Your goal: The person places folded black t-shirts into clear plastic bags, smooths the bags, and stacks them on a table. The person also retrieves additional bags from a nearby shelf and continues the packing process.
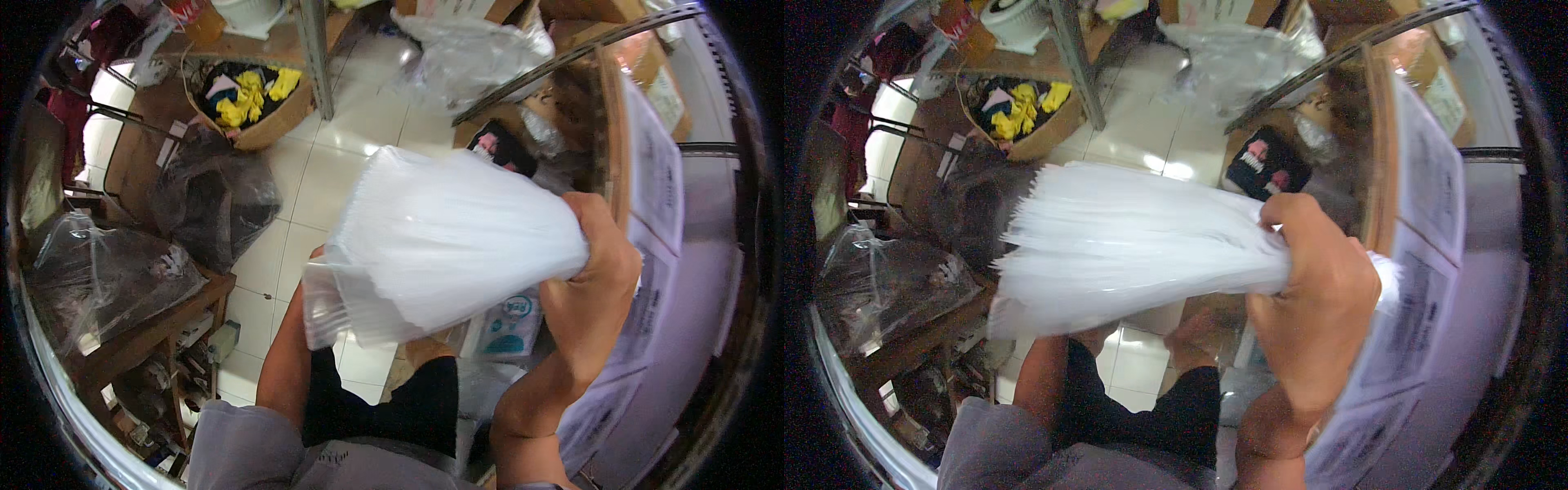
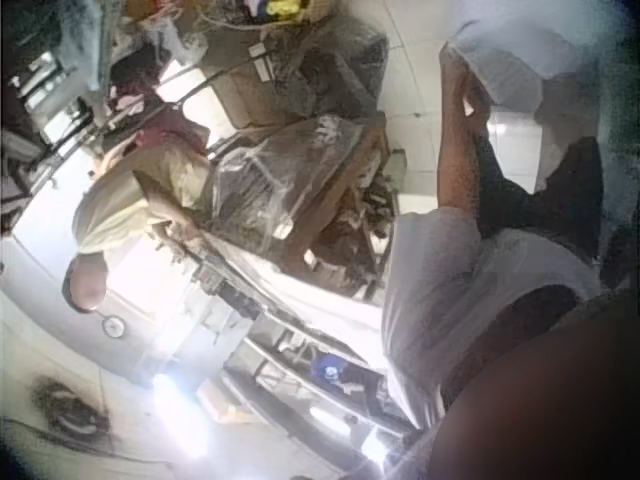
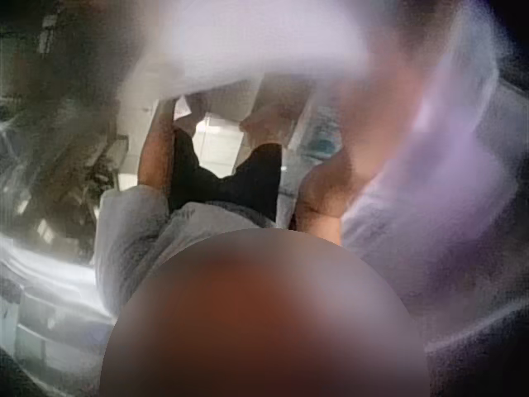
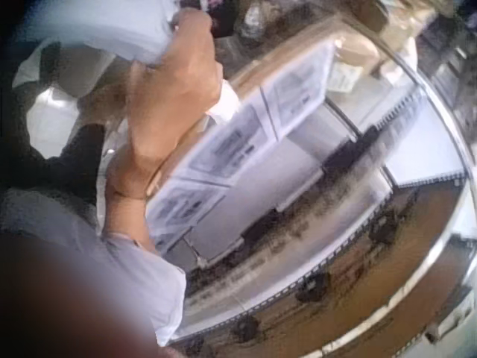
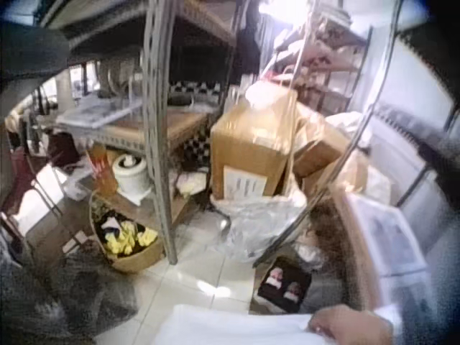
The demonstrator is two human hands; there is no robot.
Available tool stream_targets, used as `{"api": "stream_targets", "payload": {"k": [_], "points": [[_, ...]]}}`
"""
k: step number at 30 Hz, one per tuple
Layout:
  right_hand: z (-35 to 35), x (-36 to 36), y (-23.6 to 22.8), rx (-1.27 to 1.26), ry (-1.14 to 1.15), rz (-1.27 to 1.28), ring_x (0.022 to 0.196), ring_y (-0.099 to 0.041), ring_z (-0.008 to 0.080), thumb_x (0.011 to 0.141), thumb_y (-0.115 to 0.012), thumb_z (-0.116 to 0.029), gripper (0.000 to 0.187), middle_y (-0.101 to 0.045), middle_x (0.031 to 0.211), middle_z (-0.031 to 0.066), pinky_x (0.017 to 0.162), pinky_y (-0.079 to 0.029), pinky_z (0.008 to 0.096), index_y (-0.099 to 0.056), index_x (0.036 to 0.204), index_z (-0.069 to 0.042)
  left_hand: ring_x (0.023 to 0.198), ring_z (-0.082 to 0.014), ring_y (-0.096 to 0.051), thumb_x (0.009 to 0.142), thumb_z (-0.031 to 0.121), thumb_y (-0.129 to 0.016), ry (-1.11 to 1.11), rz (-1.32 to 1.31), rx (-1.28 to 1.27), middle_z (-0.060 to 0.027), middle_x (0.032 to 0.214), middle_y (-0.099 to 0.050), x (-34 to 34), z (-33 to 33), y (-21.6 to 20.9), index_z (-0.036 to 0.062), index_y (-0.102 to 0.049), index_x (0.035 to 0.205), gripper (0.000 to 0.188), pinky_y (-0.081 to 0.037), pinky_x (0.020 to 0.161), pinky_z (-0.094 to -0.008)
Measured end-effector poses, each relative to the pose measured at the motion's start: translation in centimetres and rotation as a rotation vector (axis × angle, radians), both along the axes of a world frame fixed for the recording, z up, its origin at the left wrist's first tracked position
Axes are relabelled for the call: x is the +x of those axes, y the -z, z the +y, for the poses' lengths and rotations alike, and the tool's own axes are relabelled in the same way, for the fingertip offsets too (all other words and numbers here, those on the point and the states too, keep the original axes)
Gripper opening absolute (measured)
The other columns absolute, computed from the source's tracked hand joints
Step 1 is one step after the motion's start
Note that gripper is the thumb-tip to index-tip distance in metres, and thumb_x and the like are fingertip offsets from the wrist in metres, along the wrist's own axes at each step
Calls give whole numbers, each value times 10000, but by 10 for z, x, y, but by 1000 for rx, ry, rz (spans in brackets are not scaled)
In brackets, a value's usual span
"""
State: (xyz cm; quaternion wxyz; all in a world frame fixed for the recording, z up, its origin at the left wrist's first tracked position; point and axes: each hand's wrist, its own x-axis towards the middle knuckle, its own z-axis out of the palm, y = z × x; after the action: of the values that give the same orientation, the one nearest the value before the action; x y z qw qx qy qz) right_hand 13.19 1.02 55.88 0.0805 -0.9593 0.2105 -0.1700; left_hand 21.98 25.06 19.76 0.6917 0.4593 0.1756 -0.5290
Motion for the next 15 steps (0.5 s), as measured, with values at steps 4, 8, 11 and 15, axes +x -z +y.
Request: {"api": "stream_targets", "payload": {"k": [4, 8, 11, 15], "points": [[27, -12, -111, 3, 39, -63, 740, -623, 388, 562, -639, 63, 368, -622, 775, 159, 642, -470, 414, -590, 895, -84, 1186, -253, -527, 776, 330, -751, -155, -215, -153, -86, 1257, -578, -19, 16, -41, 35, -552, 1235, 581, -356, 1078, -427], [59, -24, -228, -121, -45, -207, 774, -631, 416, 596, -630, 71, 344, -623, 785, 194, 691, -490, 414, -590, 913, -56, 1272, -281, -472, 751, 363, -778, -386, -221, -621, -81, 1355, -522, -21, -5, -167, 80, -497, 1318, 693, -241, 1154, -550], [92, -47, -316, -286, -5, -141, 1030, -612, 328, 604, -562, 118, 604, -622, 1064, 216, 922, -442, 359, -537, 1200, 24, 1315, -282, -427, 772, 320, -770, -490, -176, -929, -91, 1397, -492, -35, -14, -203, 122, -478, 1338, 667, -221, 1163, -543], [113, -88, -414, -607, -82, -192, 1184, -553, 301, 654, -499, 59, 691, -579, 1235, 230, 1042, -378, 357, -467, 1345, 53, 1343, -283, -390, 803, 222, -743, -500, -129, -1152, -83, 1420, -466, -61, -26, -273, 140, -428, 1353, 638, -216, 1171, -523]]}}
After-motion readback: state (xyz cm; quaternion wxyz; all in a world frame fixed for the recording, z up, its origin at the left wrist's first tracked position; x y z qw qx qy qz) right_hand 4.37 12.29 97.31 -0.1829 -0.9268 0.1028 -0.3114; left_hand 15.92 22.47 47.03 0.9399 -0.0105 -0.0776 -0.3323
